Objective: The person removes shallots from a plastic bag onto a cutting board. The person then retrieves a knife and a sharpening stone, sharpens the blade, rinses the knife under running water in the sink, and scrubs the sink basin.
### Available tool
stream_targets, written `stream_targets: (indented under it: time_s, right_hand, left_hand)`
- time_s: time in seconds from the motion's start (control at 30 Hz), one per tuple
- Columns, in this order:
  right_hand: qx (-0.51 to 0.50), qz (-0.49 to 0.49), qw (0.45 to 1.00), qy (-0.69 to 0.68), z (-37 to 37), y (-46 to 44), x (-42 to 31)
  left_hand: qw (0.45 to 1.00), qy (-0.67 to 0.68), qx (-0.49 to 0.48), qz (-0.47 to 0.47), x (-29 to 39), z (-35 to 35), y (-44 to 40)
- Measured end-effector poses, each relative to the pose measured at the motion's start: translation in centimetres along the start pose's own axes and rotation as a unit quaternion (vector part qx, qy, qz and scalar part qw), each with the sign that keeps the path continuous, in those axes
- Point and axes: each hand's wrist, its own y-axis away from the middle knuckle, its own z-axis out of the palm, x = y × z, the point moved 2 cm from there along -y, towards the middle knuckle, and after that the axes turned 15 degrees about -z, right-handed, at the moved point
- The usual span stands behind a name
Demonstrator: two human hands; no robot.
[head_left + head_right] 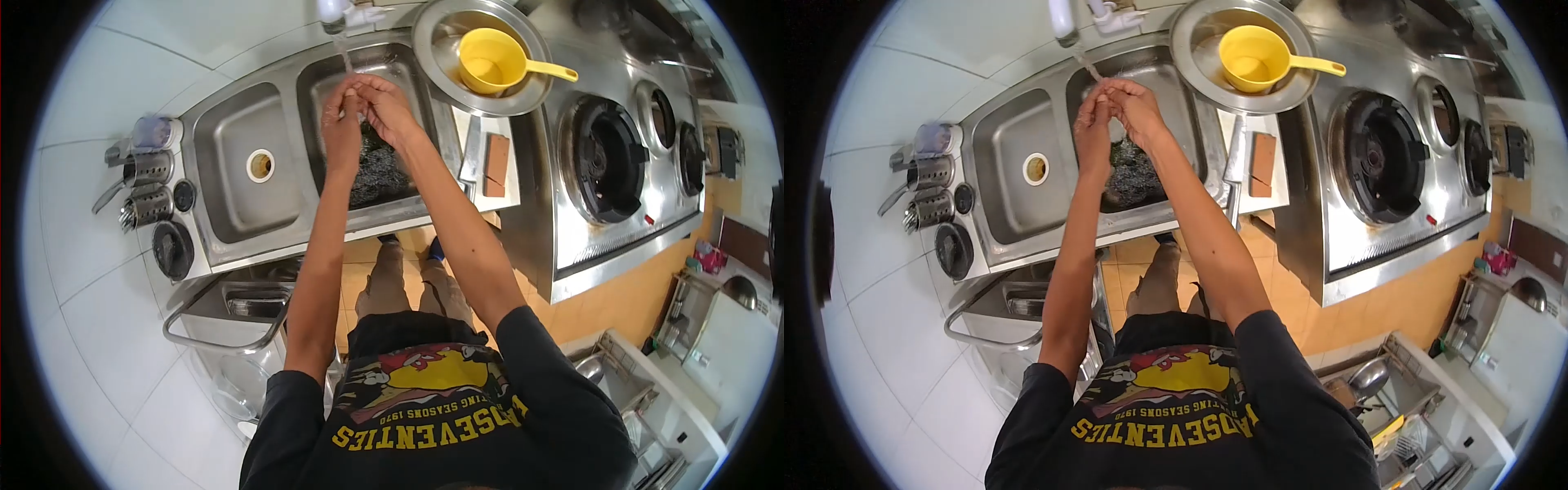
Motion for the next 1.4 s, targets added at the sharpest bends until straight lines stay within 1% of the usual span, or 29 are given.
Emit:
stream_targets:
  time_s: [0.07, 0.1, 0.13, 0.17, 0.2, 0.3, 0.37, 0.43, 0.47, 0.5, 0.6, 0.7, 0.8, 0.83, 0.93, 1.03, 1.1, 1.13, 1.17, 1.23, 1.27, 1.33, 1.37, 1.4]
  right_hand:
    - [-0.045, 0.025, 0.999, 0.017, -0.8, 0.0, -0.4]
    - [-0.08, 0.007, 0.985, 0.154, -2.1, -0.1, 0.0]
    - [-0.163, -0.068, 0.918, 0.355, -3.1, 0.4, 0.1]
    - [-0.237, -0.136, 0.799, 0.535, -4.3, 1.3, 0.1]
    - [-0.299, -0.197, 0.635, 0.685, -5.3, 2.3, 0.1]
    - [-0.262, -0.104, 0.724, 0.629, -8.4, 5.0, -0.3]
    - [-0.193, 0.004, 0.686, 0.701, -9.8, 7.4, -2.5]
    - [-0.128, -0.054, 0.595, 0.792, -15.6, 8.9, -1.1]
    - [-0.076, -0.089, 0.551, 0.826, -16.9, 10.4, -1.4]
    - [-0.033, -0.05, 0.601, 0.797, -18.3, 11.2, -2.2]
    - [0.034, -0.135, 0.521, 0.842, -20.9, 14.0, -4.5]
    - [-0.046, -0.038, 0.527, 0.848, -23.0, 14.7, -5.5]
    - [0.011, -0.107, 0.551, 0.828, -23.9, 14.5, -6.5]
    - [0.013, -0.113, 0.564, 0.818, -23.6, 14.6, -6.9]
    - [-0.036, -0.077, 0.546, 0.833, -22.5, 14.8, -7.1]
    - [0.028, -0.178, 0.58, 0.794, -22.3, 14.4, -7.0]
    - [-0.009, -0.211, 0.601, 0.771, -21.7, 13.6, -5.8]
    - [-0.029, -0.229, 0.61, 0.758, -20.5, 12.9, -5.5]
    - [-0.014, -0.23, 0.636, 0.737, -19.3, 12.2, -5.3]
    - [0.035, -0.118, 0.785, 0.607, -13.8, 9.8, -6.8]
    - [0.059, -0.052, 0.844, 0.531, -11.6, 9.1, -6.6]
    - [0.022, -0.124, 0.91, 0.395, -7.8, 6.6, -4.8]
    - [0.012, -0.169, 0.931, 0.322, -5.6, 5.2, -3.9]
    - [-0.018, -0.181, 0.936, 0.302, -3.5, 3.8, -3.3]
  left_hand:
    - [0.998, -0.053, 0.022, 0.029, -0.8, -0.6, -0.3]
    - [0.995, -0.078, 0.035, 0.047, -1.3, -1.0, -0.5]
    - [0.995, -0.096, 0.032, 0.026, -2.2, -1.6, -0.7]
    - [0.993, -0.114, 0.03, 0.004, -3.2, -2.2, -0.6]
    - [0.991, -0.131, 0.026, -0.017, -4.4, -2.7, -0.4]
    - [0.989, -0.129, 0.016, -0.071, -6.8, -3.2, 0.5]
    - [0.985, -0.147, 0.013, -0.089, -7.1, -3.7, 1.4]
    - [0.983, -0.157, 0.011, -0.096, -7.5, -4.3, 2.1]
    - [0.983, -0.157, 0.009, -0.092, -7.7, -4.5, 2.2]
    - [0.984, -0.156, 0.007, -0.089, -8.1, -4.6, 2.2]
    - [0.982, -0.182, -0.014, -0.057, -10.3, -4.9, 2.0]
    - [0.974, -0.197, -0.047, -0.098, -11.4, -3.9, 2.5]
    - [0.973, -0.204, -0.06, -0.088, -11.5, -3.0, 3.0]
    - [0.974, -0.198, -0.059, -0.096, -11.4, -3.1, 3.2]
    - [0.975, -0.186, -0.06, -0.106, -10.8, -2.5, 3.2]
    - [0.978, -0.177, -0.051, -0.097, -10.9, -3.3, 2.7]
    - [0.982, -0.158, -0.054, -0.086, -11.9, -4.0, 1.9]
    - [0.983, -0.144, -0.047, -0.103, -11.3, -3.9, 2.2]
    - [0.984, -0.129, -0.035, -0.117, -10.7, -3.9, 2.5]
    - [0.987, -0.098, -0.009, -0.126, -9.1, -3.8, 2.8]
    - [0.989, -0.081, -0.006, -0.122, -8.5, -3.9, 2.6]
    - [0.993, -0.044, -0.006, -0.112, -7.0, -3.4, 2.1]
    - [0.995, -0.007, -0.004, -0.104, -5.9, -2.8, 1.9]
    - [0.996, 0.008, -0.013, -0.088, -4.5, -2.0, 1.8]
